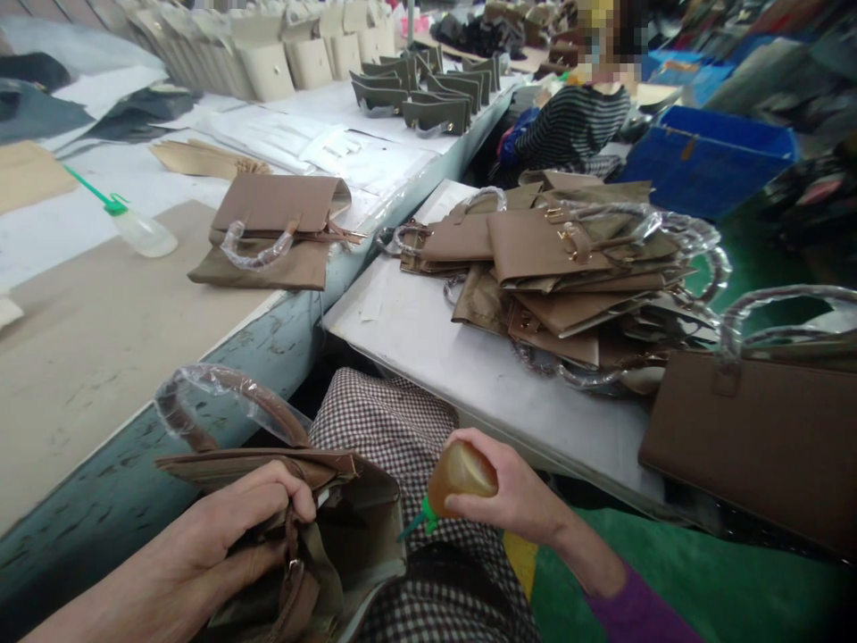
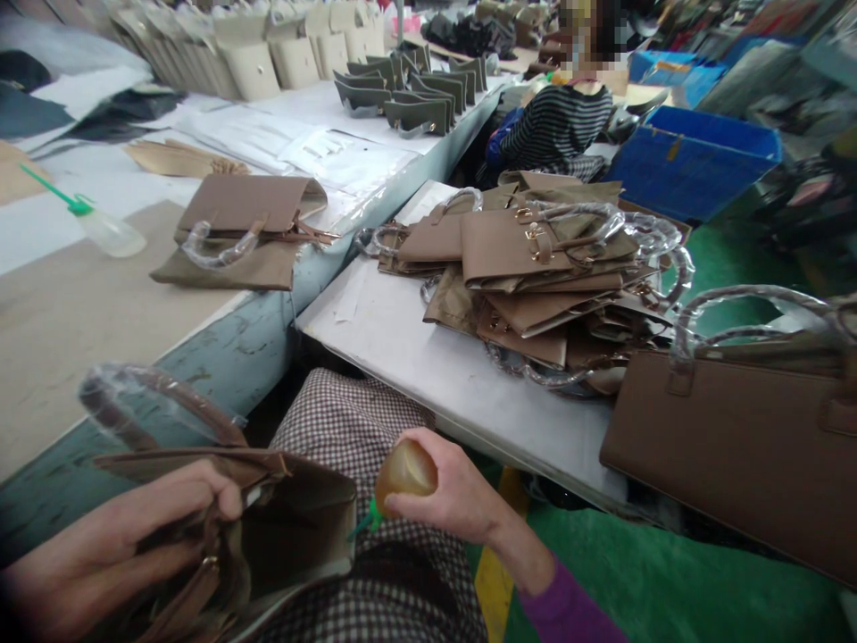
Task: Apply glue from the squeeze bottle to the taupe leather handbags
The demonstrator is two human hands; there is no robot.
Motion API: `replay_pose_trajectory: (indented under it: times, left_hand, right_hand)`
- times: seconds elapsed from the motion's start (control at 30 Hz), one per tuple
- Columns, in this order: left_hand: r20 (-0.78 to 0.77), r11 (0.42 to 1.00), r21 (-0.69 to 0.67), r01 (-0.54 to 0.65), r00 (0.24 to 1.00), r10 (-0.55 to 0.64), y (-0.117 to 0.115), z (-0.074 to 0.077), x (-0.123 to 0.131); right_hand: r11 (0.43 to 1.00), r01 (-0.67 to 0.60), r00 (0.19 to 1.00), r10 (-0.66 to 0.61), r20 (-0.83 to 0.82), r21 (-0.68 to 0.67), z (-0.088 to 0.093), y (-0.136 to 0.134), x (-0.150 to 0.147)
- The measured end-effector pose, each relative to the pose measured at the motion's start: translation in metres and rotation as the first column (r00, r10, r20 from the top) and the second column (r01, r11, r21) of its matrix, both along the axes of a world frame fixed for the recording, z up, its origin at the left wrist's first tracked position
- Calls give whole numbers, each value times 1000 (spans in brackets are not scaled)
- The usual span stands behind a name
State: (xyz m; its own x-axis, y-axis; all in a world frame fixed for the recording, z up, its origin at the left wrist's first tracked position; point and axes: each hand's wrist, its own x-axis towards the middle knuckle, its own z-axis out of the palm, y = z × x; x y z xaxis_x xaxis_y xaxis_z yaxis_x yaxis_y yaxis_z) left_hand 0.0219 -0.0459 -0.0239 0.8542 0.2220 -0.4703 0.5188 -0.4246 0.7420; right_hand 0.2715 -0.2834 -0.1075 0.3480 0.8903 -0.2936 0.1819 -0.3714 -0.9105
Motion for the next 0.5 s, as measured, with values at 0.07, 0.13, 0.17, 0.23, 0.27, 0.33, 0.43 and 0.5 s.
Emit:
replay_pose_trajectory:
  times: [0.07, 0.13, 0.17, 0.23, 0.27, 0.33, 0.43, 0.5]
  left_hand:
    - [36, 1000, -19, -19, 999, 20, -3, 0, -2]
    - [62, 999, -19, -26, 998, 28, -5, -2, -5]
    - [66, 1000, -6, -22, 998, 22, -6, -2, -8]
    - [69, 999, 41, 9, 998, -12, -8, -5, -13]
    - [71, 998, 64, 29, 997, -34, -9, -7, -15]
    - [98, 992, 109, 66, 992, -77, -12, -12, -20]
    - [212, 976, 205, 74, 970, -118, -17, -23, -28]
    - [293, 952, 300, 58, 944, -150, -19, -30, -34]
  right_hand:
    - [1000, -17, 999, 16, -46, -20, 1, -1, 0]
    - [1000, -9, 998, 8, -57, -23, 0, -2, 0]
    - [1000, 7, 999, -8, -47, -21, -1, -2, -1]
    - [999, 47, 999, -47, -15, -16, -2, -3, -2]
    - [998, 60, 998, -60, -1, -11, -1, -4, -2]
    - [998, 54, 999, -54, -10, -13, 0, -5, -2]
    - [999, 26, 997, -28, -78, -34, 1, -6, -1]
    - [996, 79, 989, -84, -123, -45, -2, -8, 0]
